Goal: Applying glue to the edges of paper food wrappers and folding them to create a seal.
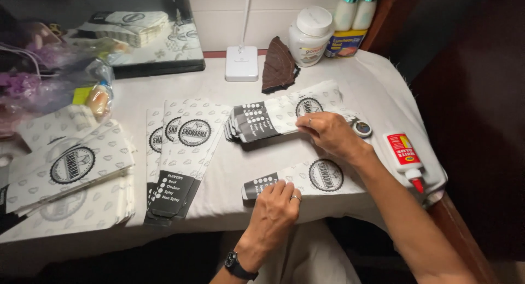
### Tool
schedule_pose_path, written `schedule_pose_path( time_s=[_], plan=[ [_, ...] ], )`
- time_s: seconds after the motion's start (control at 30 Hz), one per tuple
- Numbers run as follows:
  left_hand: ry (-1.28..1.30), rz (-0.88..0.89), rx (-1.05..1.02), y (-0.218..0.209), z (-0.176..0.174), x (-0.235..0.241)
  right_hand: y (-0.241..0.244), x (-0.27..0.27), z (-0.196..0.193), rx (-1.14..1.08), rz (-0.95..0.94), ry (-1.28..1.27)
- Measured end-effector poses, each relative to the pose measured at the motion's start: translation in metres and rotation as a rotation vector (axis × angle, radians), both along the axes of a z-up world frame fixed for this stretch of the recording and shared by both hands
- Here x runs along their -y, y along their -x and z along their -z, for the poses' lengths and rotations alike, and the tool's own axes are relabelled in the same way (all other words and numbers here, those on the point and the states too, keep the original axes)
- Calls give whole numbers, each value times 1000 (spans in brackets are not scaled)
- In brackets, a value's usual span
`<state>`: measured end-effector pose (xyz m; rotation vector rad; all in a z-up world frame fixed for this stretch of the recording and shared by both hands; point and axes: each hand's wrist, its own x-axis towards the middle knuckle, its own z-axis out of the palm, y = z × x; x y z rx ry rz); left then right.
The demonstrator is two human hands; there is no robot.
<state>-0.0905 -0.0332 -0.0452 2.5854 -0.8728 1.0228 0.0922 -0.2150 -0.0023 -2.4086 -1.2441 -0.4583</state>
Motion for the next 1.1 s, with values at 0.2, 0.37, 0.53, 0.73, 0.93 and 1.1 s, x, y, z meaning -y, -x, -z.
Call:
schedule_pose_path(
  time_s=[0.2, 0.37, 0.53, 0.73, 0.93, 1.1],
  plan=[
    [167, -16, -198, 6, 30, -47, 11, 10, -10, 341, -53, -51],
    [518, -541, -239, 1, -27, -143, 80, 13, -24, 490, -24, -84],
    [520, -968, -450, -27, -14, -189, 122, 25, 52, 507, 17, -116],
    [9, -952, 95, -34, 10, -169, 109, 114, 34, 419, 208, -190],
    [304, 24, -116, -27, -11, -68, 74, 201, 22, -327, 1057, 21],
    [113, 198, -286, -39, -3, -34, 85, 183, 1, -910, 1069, -547]
  ],
)
